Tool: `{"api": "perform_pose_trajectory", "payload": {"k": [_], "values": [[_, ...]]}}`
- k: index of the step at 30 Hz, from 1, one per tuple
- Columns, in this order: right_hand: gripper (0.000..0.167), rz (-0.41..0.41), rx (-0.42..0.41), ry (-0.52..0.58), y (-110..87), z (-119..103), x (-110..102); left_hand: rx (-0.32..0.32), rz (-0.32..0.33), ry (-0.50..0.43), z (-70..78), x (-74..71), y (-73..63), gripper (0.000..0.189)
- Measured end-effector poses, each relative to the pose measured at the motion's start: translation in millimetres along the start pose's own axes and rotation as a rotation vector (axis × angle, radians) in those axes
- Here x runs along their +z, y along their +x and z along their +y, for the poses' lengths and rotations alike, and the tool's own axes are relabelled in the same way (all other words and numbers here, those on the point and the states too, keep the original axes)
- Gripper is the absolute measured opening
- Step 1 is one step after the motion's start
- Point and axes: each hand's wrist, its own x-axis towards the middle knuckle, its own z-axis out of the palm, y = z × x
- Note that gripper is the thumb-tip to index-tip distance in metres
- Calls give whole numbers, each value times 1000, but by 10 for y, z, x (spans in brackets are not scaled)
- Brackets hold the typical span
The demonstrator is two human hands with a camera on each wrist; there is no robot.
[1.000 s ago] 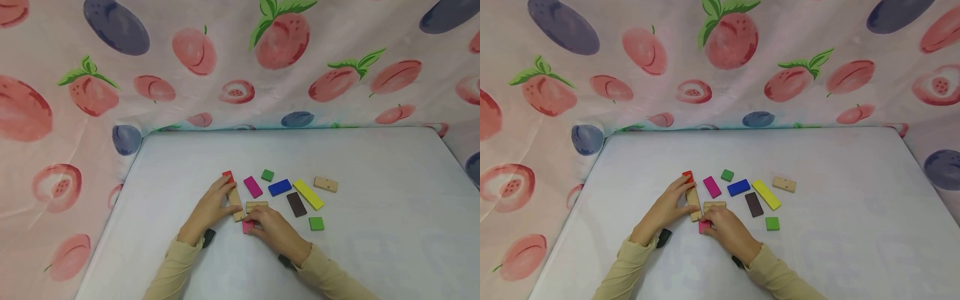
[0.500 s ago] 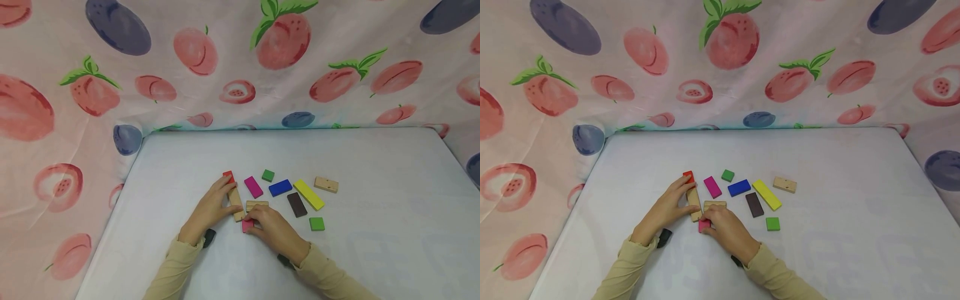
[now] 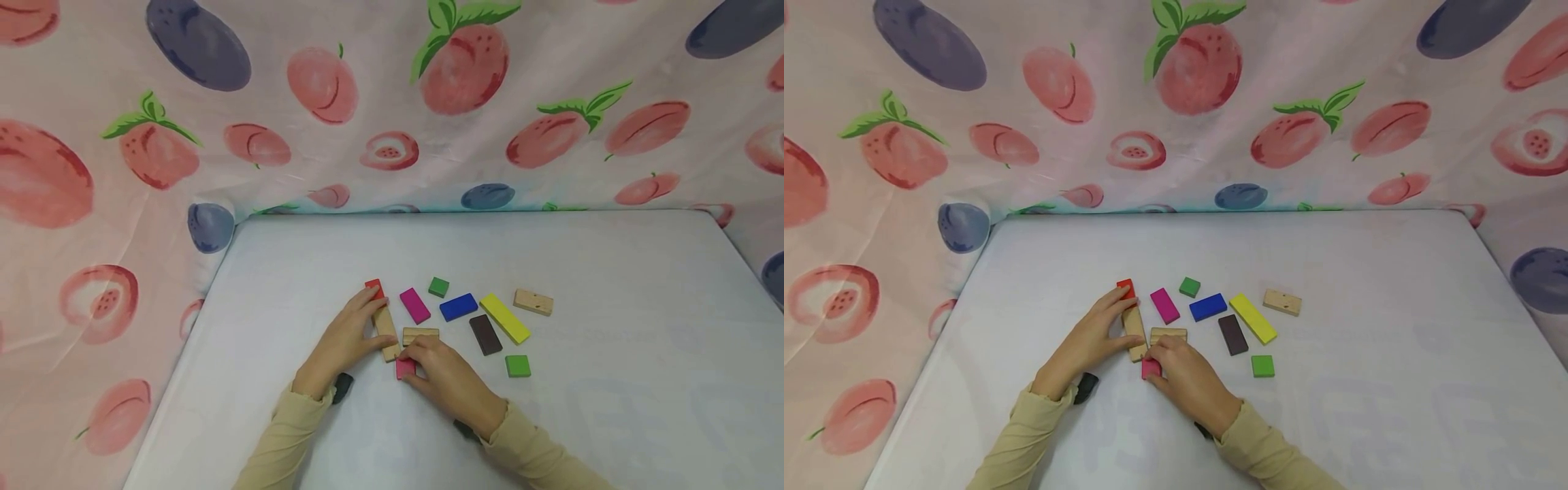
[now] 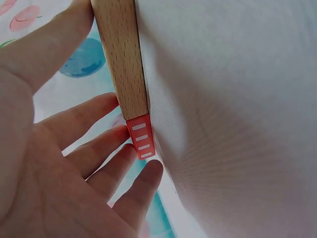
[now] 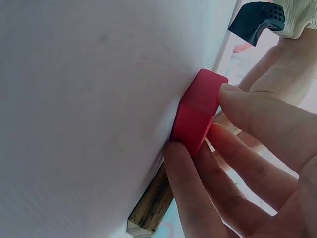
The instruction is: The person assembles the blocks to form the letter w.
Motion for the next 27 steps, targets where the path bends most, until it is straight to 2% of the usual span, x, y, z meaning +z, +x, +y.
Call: {"api": "perform_pose_trajectory", "payload": {"k": [10, 17, 27], "values": [[23, 0, 10, -41, -8, -13, 1, 16, 11, 4, -18, 16, 12, 73], [27, -10, 51, -43, -11, -18, -94, 10, 10, 10, -18, 14, 14, 73], [30, 29, 72, -31, 39, 35, -189, 3, 0, 8, -20, 14, 16, 73]]}}
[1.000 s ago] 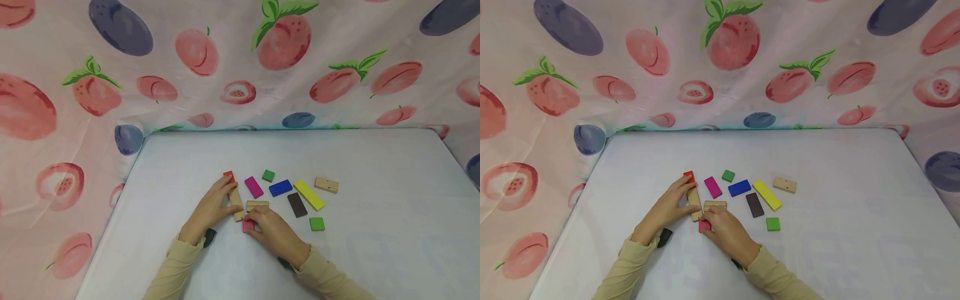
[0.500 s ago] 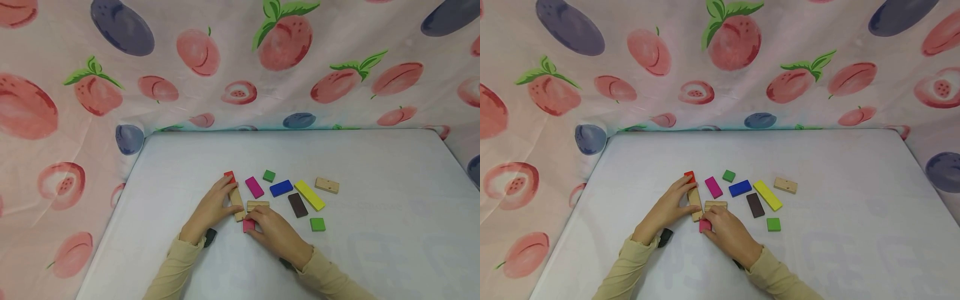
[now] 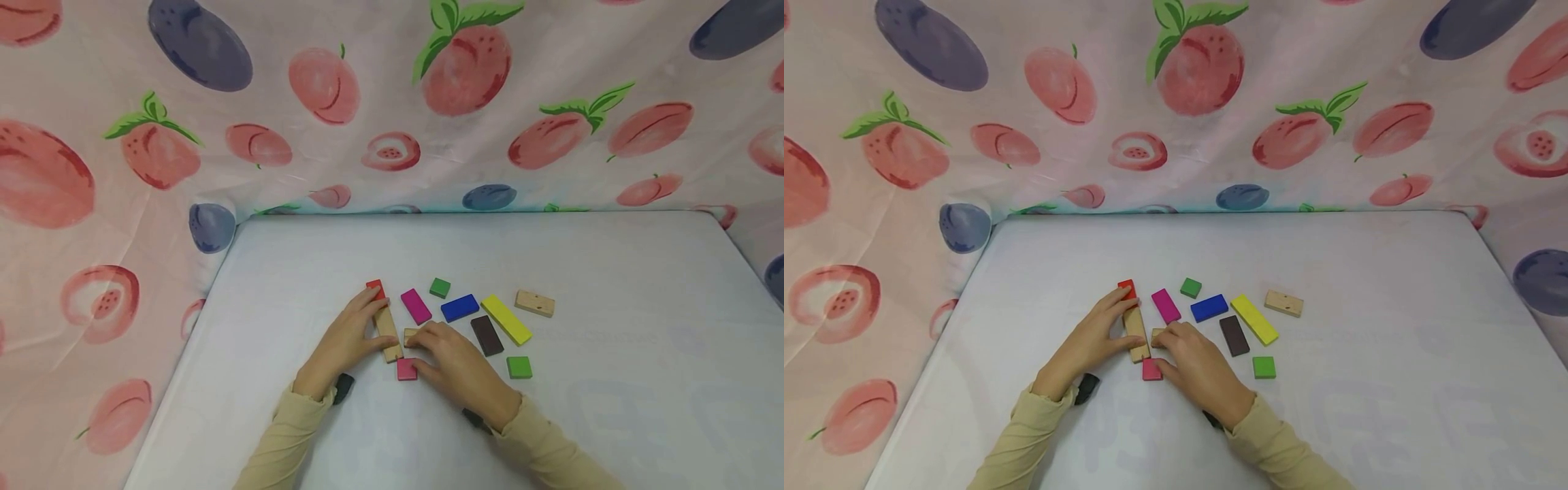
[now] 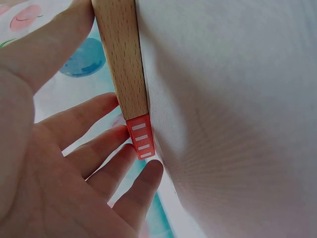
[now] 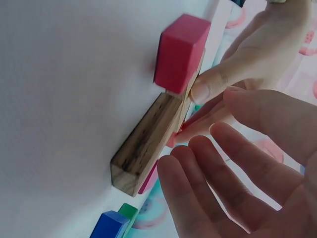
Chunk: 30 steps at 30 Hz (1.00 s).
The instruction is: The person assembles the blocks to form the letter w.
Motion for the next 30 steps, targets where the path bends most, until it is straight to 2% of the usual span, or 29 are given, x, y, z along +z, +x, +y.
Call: {"api": "perform_pose_trajectory", "payload": {"k": [6, 30], "values": [[33, 29, 8, -2, 56, 41, -18, -4, -2, 5, 13, -4, -5, 74], [32, -11, 52, -37, 184, 99, 22, -7, -2, 8, 12, -5, 0, 74]]}}
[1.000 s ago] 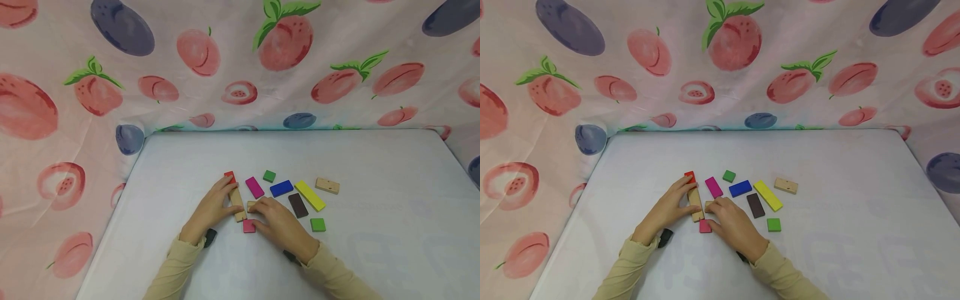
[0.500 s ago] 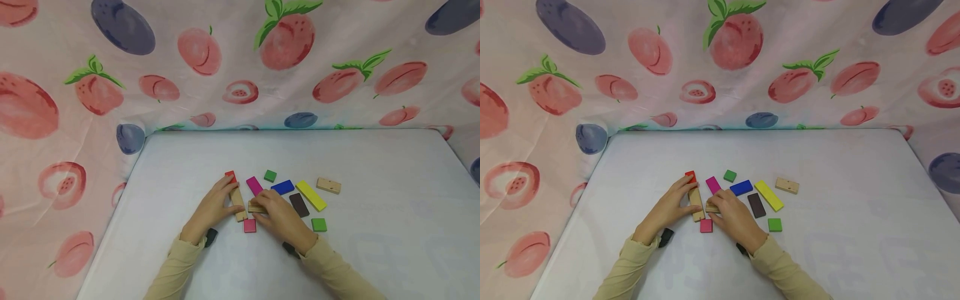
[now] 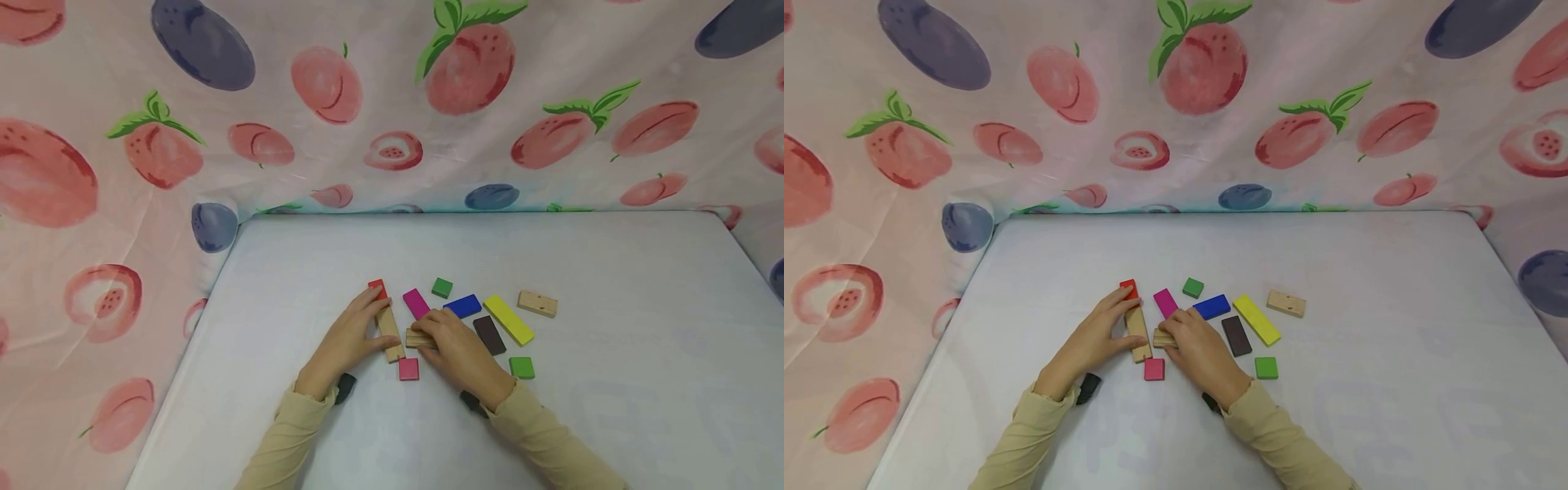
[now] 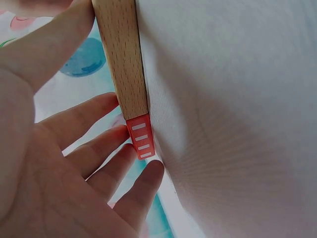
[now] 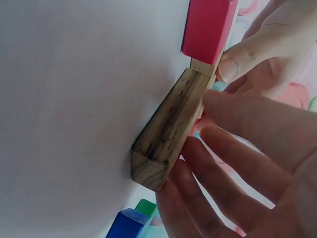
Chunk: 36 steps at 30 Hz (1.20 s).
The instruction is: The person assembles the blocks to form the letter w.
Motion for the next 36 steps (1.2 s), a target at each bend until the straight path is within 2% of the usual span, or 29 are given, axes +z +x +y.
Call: {"api": "perform_pose_trajectory", "payload": {"k": [10, 28, 36], "values": [[27, 7, -20, 14, 34, 43, 19, -1, 1, 4, 7, -2, 3, 73], [33, -29, 73, 8, 144, -1, -5, 1, -5, -8, -6, -5, -2, 74], [36, -21, 79, 9, 190, 15, 11, 3, -5, -9, -10, 0, -2, 74]]}}
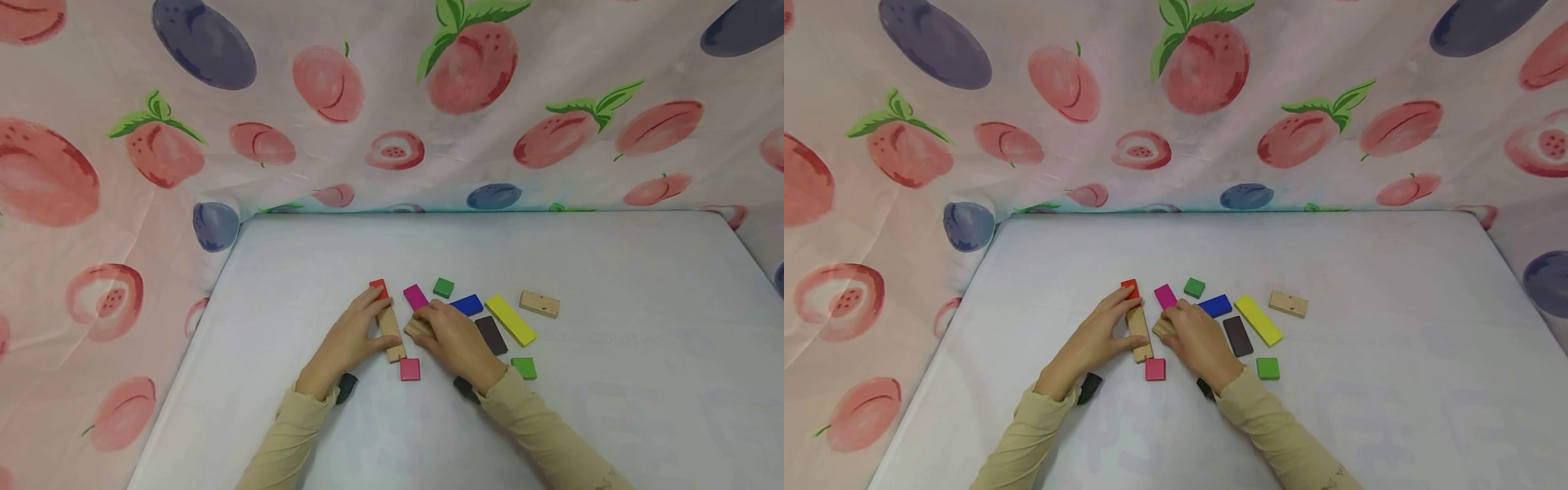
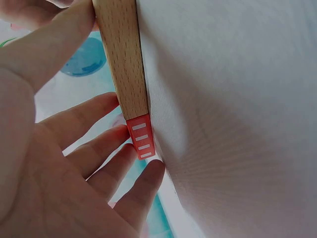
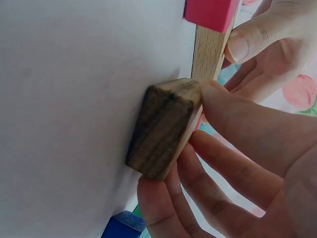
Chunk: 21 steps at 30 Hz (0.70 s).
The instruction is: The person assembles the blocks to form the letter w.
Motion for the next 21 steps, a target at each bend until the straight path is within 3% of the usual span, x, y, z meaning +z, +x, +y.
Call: {"api": "perform_pose_trajectory", "payload": {"k": [14, 21], "values": [[41, 23, 49, 23, 59, -6, 11, -6, -4, 10, -7, 11, 9, 73], [41, -9, 70, 67, 81, 6, 8, -14, -10, 13, -8, 10, 8, 73]]}}
